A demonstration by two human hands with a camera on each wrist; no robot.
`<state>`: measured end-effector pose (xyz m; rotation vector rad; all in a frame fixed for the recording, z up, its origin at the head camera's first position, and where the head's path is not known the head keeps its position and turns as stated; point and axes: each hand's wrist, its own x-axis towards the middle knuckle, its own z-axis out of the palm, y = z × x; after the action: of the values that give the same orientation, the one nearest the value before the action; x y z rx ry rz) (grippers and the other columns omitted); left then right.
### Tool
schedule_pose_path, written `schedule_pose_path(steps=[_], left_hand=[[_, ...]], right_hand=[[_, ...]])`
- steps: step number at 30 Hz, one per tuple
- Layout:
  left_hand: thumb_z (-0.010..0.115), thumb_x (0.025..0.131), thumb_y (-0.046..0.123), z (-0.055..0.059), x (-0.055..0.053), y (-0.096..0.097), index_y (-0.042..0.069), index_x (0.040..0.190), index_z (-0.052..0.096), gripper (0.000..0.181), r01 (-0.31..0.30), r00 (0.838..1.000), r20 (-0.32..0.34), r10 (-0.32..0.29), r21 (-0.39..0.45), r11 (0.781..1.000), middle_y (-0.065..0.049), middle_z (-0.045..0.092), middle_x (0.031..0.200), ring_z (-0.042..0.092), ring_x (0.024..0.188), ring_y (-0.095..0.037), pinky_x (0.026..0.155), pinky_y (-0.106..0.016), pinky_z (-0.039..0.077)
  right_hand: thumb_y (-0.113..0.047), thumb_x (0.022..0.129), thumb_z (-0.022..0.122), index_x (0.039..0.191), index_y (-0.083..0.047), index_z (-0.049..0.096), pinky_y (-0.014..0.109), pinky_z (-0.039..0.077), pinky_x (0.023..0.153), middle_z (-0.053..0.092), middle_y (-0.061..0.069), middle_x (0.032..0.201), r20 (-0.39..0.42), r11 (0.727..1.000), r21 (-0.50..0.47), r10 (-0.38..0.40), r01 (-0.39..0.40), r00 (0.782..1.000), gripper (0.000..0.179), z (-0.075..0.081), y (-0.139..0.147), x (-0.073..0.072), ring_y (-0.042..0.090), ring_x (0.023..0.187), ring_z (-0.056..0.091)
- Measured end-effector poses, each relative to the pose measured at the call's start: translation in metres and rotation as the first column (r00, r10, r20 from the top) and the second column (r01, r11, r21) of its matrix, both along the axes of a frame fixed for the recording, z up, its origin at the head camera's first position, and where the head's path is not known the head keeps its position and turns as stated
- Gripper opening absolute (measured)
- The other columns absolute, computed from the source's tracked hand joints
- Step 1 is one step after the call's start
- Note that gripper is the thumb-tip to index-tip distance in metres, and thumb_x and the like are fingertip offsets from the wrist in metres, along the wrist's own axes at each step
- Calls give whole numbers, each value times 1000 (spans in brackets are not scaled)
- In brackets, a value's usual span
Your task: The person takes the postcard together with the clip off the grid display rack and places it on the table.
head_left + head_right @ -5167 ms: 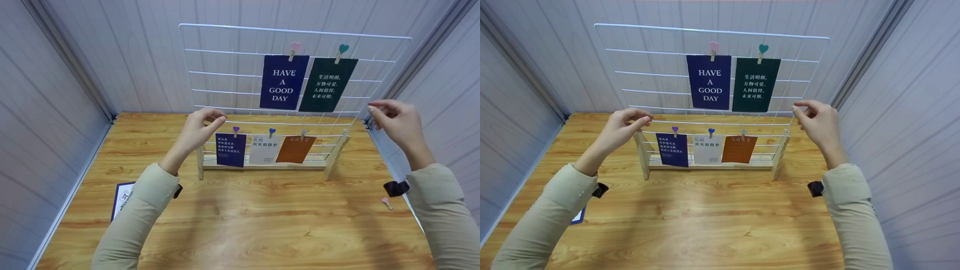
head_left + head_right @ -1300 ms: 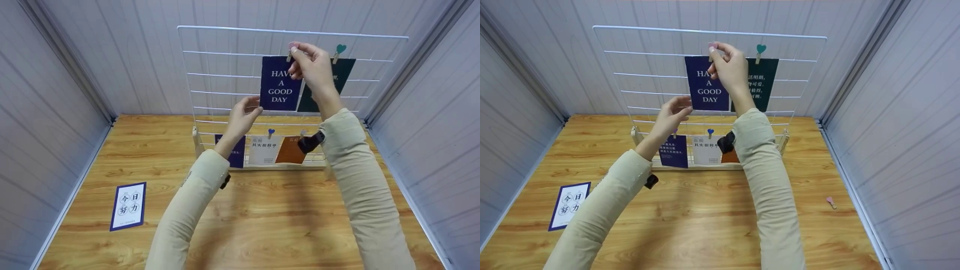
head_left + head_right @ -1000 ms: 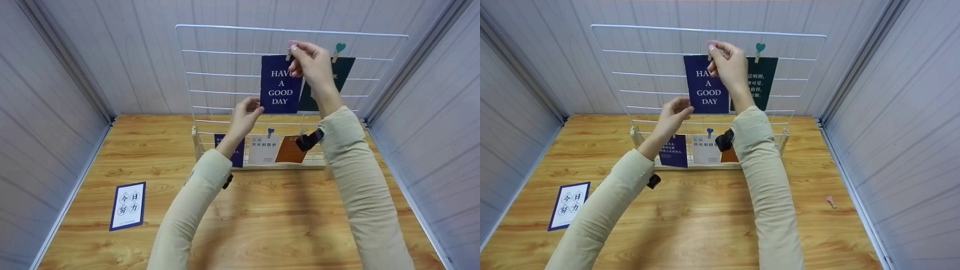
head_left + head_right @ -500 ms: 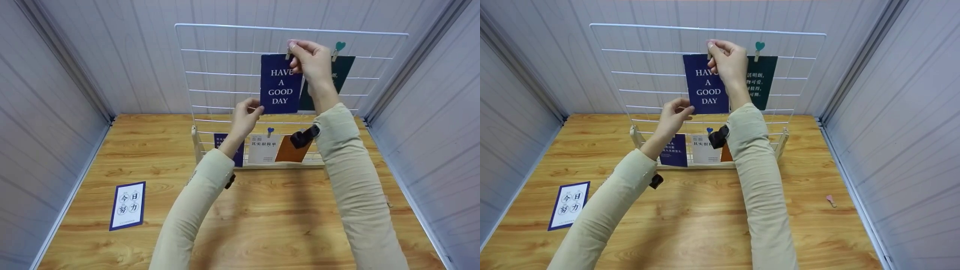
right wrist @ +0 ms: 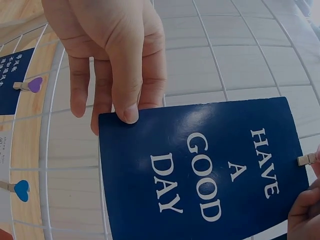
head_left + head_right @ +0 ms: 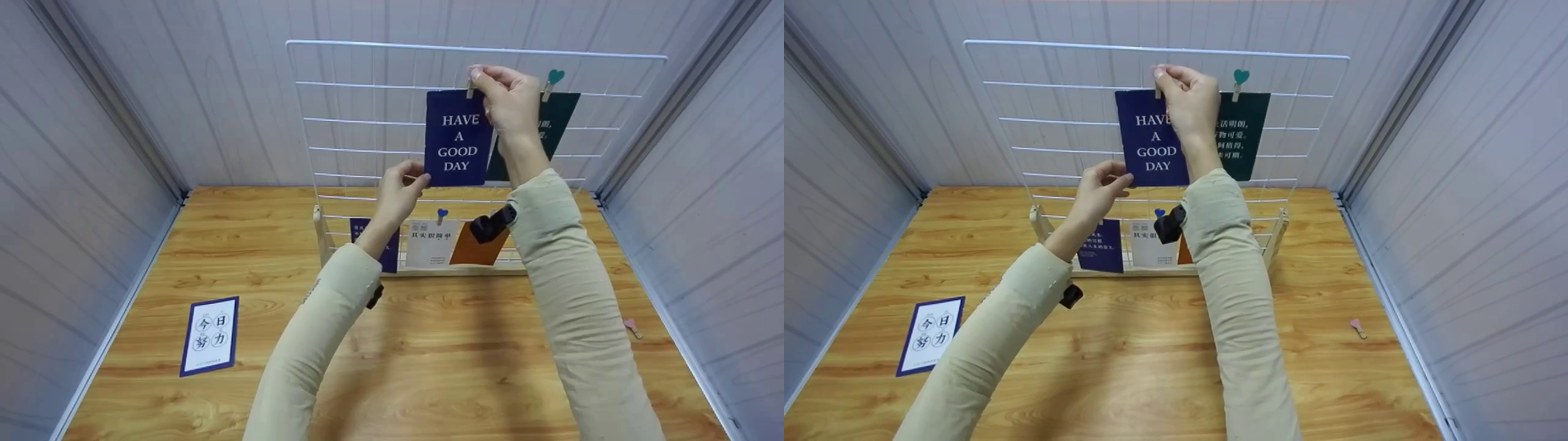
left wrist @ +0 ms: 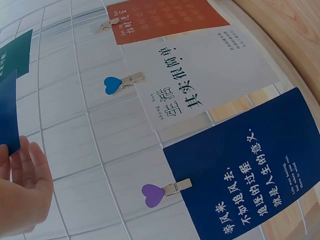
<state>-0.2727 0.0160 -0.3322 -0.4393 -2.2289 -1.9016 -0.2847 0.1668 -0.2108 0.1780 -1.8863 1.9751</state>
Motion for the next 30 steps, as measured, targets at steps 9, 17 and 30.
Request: schedule_pose_path(steps=[9,17,30], left_hand=[[54,86,2,2,2,-2,-3,96,60,13,15,1000,13,-15,-2,1000,-10,60,89,57,79,-25,64,-23,47],[56,84,0,-1,1,-9,-4,93,61,11,3,1000,14,-3,12,1000,-10,60,85,56,73,-18,63,-24,47],[57,84,0,0,7,-27,-5,92,61,11,2,1000,11,-2,30,1000,-10,60,84,56,72,-17,63,-24,47]], right_hand=[[-9,80,64,86,-1,68,15,21,37,57,8,69,-37,999,-50,1,-3,999,10,6,-2,2,8,40,30],[-12,81,63,87,-2,67,17,23,39,55,7,67,-55,999,1,42,-42,998,12,8,-5,7,10,42,31],[-13,82,63,90,-3,67,18,27,40,58,9,75,-63,995,44,87,-84,994,13,1,8,15,11,44,35]])
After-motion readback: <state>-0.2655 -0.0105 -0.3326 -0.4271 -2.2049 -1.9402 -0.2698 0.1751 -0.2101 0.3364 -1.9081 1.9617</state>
